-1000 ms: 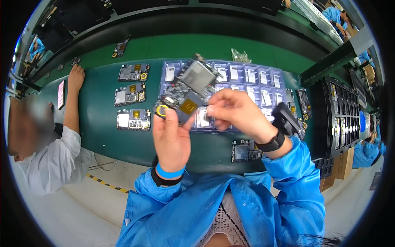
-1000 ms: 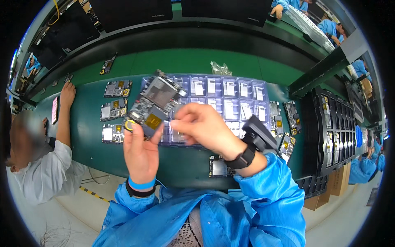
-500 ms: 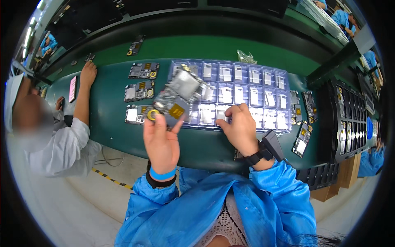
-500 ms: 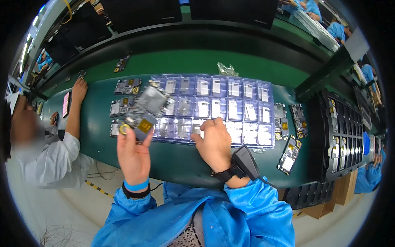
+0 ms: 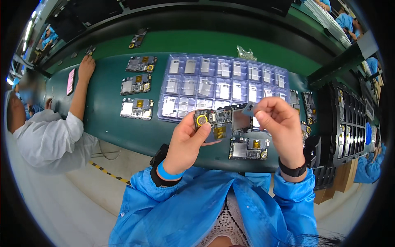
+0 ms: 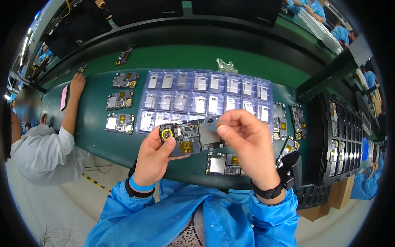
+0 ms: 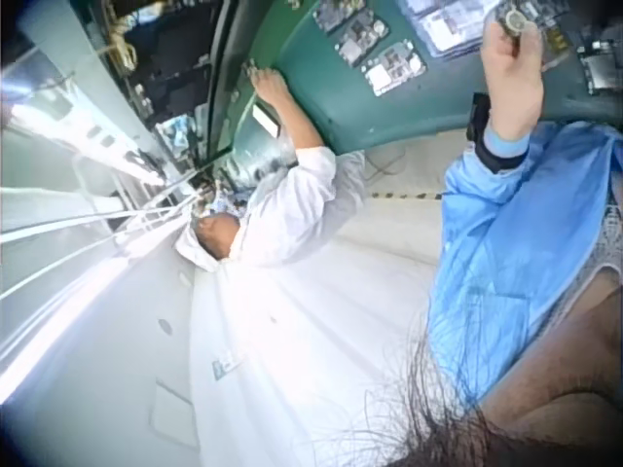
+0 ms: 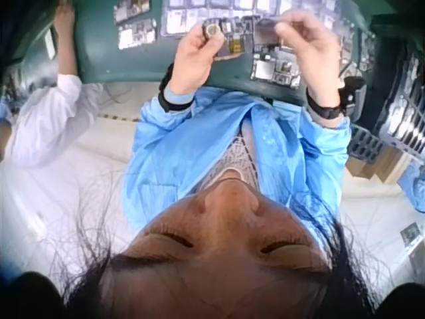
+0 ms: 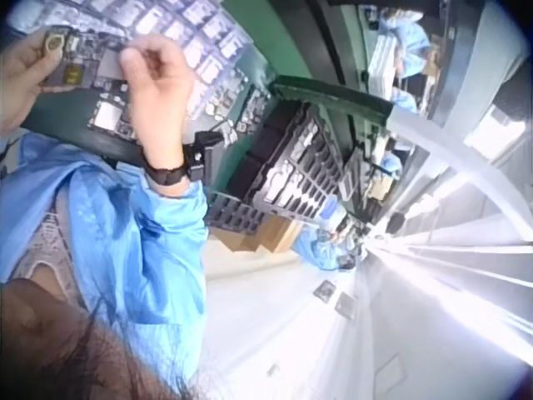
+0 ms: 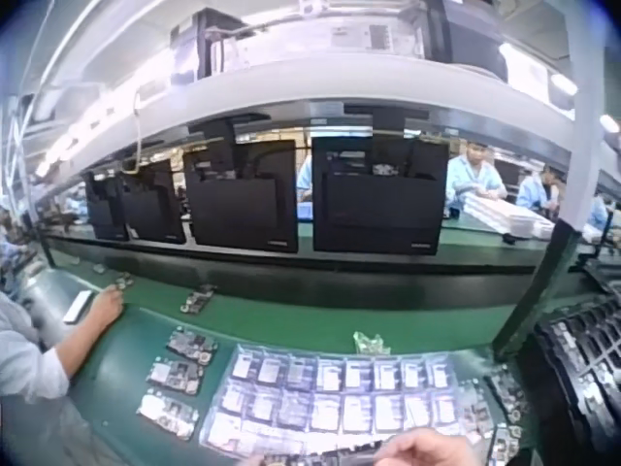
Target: Manually assemble and inspect electronic circuit board components on a production line.
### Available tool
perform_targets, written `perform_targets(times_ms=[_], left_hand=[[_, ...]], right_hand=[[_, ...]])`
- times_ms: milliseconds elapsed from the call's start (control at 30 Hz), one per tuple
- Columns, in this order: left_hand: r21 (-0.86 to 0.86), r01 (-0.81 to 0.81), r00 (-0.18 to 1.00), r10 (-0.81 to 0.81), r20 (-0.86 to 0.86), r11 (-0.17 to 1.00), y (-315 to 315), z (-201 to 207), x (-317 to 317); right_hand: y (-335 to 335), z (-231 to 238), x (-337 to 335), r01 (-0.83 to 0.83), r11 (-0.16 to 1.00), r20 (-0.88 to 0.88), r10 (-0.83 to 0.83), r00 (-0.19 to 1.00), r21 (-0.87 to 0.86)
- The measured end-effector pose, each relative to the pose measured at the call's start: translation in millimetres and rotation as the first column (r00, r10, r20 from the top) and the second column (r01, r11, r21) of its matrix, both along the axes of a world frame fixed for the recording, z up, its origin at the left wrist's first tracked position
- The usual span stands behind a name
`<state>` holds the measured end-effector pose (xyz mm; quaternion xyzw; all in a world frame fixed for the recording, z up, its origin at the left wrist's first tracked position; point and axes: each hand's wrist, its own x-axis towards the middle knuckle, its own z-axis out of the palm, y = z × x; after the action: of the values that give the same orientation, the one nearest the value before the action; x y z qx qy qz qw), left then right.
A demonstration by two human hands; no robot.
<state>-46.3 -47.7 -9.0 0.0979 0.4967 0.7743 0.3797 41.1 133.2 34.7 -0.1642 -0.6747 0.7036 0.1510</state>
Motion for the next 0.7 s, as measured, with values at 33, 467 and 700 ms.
perform_targets(times_ms=[33,467,700], left_hand=[[-0.018,0.032,0.999,-0.032,0.006,0.999,3,0,3],[-0.038,0.111,0.993,-0.113,-0.046,0.993,18,-4,14],[-0.005,0.105,0.994,-0.106,-0.015,0.994,23,-2,15]], right_hand=[[0,-3,2,-0.034,0.999,0.010,0.034,0.999,-0.024],[-6,-14,7,0.013,1.000,0.208,-0.015,0.978,0.011],[-9,-17,6,0.045,0.998,0.208,-0.051,0.977,0.033]])
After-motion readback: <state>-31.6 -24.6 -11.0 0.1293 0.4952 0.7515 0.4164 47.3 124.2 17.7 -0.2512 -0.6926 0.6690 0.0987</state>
